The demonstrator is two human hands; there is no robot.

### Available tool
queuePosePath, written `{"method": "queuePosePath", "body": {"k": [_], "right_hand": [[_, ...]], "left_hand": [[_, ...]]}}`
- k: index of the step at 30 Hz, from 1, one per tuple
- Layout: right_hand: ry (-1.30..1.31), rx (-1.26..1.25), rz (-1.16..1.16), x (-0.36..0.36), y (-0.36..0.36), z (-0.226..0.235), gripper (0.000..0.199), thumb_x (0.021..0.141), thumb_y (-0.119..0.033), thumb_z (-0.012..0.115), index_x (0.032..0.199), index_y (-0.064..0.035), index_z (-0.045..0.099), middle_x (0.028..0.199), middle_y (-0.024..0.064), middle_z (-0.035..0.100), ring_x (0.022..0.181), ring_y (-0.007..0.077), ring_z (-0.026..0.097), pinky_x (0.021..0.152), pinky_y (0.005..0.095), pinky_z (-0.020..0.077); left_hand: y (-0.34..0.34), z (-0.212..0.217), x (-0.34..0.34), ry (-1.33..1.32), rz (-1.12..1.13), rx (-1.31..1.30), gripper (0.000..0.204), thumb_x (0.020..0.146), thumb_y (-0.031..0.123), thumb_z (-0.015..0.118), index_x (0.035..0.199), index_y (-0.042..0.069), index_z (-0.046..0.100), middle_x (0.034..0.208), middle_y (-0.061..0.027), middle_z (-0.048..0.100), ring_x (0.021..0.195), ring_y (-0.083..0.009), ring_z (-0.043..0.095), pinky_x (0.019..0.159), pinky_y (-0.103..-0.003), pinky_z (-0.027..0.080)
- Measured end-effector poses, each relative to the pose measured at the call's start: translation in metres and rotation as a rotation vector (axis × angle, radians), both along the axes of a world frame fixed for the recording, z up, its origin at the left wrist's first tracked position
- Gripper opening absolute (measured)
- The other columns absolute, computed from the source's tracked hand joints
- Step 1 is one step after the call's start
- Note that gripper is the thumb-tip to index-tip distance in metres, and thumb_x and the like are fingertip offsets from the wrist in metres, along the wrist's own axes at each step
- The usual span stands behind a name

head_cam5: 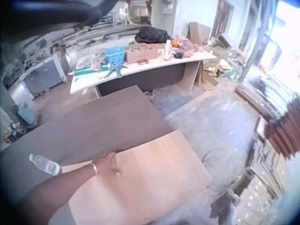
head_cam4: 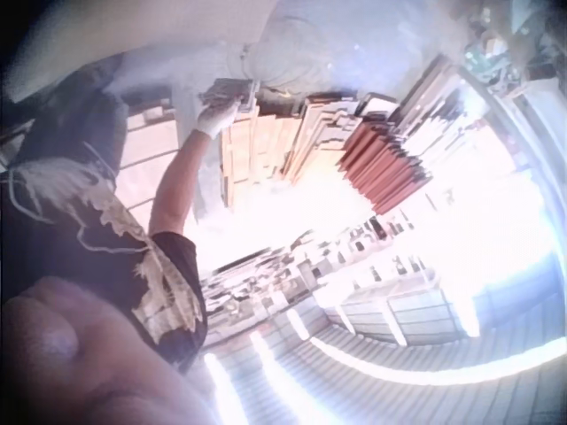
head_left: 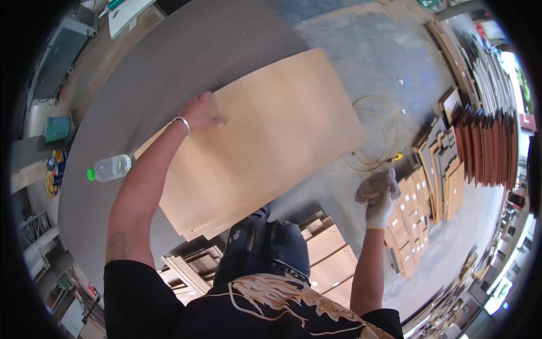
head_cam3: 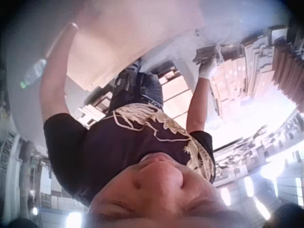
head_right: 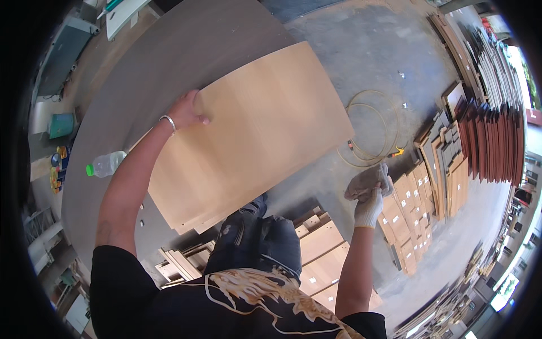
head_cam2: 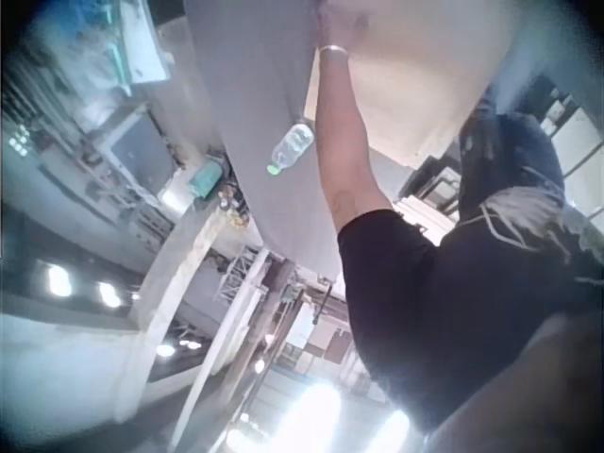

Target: The person wipes the surface of flat wooden panels with a cloth, occasionally applying liquid from a plastic bottle. They handle multiple panels one at a time, wiping each side and then stacking them on the floor.

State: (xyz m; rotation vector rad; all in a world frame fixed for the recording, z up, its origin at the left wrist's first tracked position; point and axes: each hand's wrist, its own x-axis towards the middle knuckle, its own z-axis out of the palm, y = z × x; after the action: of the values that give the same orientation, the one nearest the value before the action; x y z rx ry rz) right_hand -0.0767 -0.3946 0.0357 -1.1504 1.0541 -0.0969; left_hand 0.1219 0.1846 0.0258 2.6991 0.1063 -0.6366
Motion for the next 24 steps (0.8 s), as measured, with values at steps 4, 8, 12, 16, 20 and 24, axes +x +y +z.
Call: {"method": "queuePosePath", "body": {"k": [4, 8, 12, 16, 20, 24], "right_hand": [[-0.183, 0.24, 0.007, -0.031, 0.021, -0.002, 0.04, 0.109, -0.035, 0.056, 0.141, -0.0109, 0.059, 0.132, 0.0127, 0.069, 0.116, 0.029, 0.068, 0.099, 0.0469, 0.0554], [0.057, 0.466, -0.069, -0.044, 0.079, -0.018, 0.032, 0.105, -0.025, 0.064, 0.135, -0.0157, 0.063, 0.131, 0.0014, 0.069, 0.124, 0.0212, 0.062, 0.109, 0.0444, 0.048], [0.165, 0.662, 0.084, -0.01, 0.069, 0.0, 0.033, 0.106, -0.022, 0.061, 0.138, -0.0141, 0.061, 0.134, 0.0072, 0.068, 0.127, 0.0264, 0.061, 0.113, 0.047, 0.0458], [0.225, 0.482, 0.336, 0.053, 0.006, 0.006, 0.035, 0.105, -0.028, 0.064, 0.136, -0.0115, 0.062, 0.136, 0.0109, 0.066, 0.125, 0.0298, 0.062, 0.108, 0.0453, 0.0508], [0.17, 0.438, 0.717, 0.118, 0.012, 0.025, 0.039, 0.106, -0.028, 0.063, 0.138, -0.0072, 0.058, 0.131, 0.0092, 0.066, 0.116, 0.0248, 0.065, 0.098, 0.0389, 0.0548], [0.241, 0.719, 1.059, 0.174, -0.024, 0.006, 0.057, 0.106, -0.042, 0.055, 0.15, -0.0063, 0.05, 0.144, 0.0124, 0.061, 0.129, 0.0303, 0.06, 0.11, 0.0452, 0.0497]], "left_hand": [[0.019, -0.006, 0.029, 0.244, -0.041, -0.033, 0.093, 0.061, 0.025, 0.1, 0.139, 0.0, 0.055, 0.131, -0.0185, 0.067, 0.123, -0.0338, 0.064, 0.105, -0.042, 0.051], [0.018, 0.027, 0.04, 0.294, 0.15, -0.272, 0.074, 0.063, 0.025, 0.099, 0.124, -0.003, 0.066, 0.117, -0.0171, 0.074, 0.109, -0.0308, 0.071, 0.097, -0.039, 0.054], [-0.007, 0.135, 0.024, 0.318, 0.12, -0.195, 0.052, 0.068, 0.033, 0.096, 0.098, -0.003, 0.073, 0.107, -0.0176, 0.076, 0.098, -0.0279, 0.071, 0.087, -0.04, 0.054], [-0.022, 0.204, -0.029, 0.16, 0.065, -0.066, 0.046, 0.073, 0.038, 0.091, 0.078, 0.0, 0.066, 0.086, -0.0187, 0.069, 0.077, -0.0325, 0.065, 0.072, -0.047, 0.05], [-0.065, 0.266, -0.122, 0.034, 0.242, 0.033, 0.038, 0.079, 0.037, 0.085, 0.092, 0.005, 0.068, 0.089, -0.0176, 0.07, 0.088, -0.0391, 0.068, 0.078, -0.047, 0.053], [-0.156, 0.285, -0.199, 0.017, 0.303, 0.163, 0.023, 0.084, 0.031, 0.076, 0.097, 0.013, 0.071, 0.09, -0.0118, 0.075, 0.092, -0.0365, 0.072, 0.08, -0.048, 0.056]]}}
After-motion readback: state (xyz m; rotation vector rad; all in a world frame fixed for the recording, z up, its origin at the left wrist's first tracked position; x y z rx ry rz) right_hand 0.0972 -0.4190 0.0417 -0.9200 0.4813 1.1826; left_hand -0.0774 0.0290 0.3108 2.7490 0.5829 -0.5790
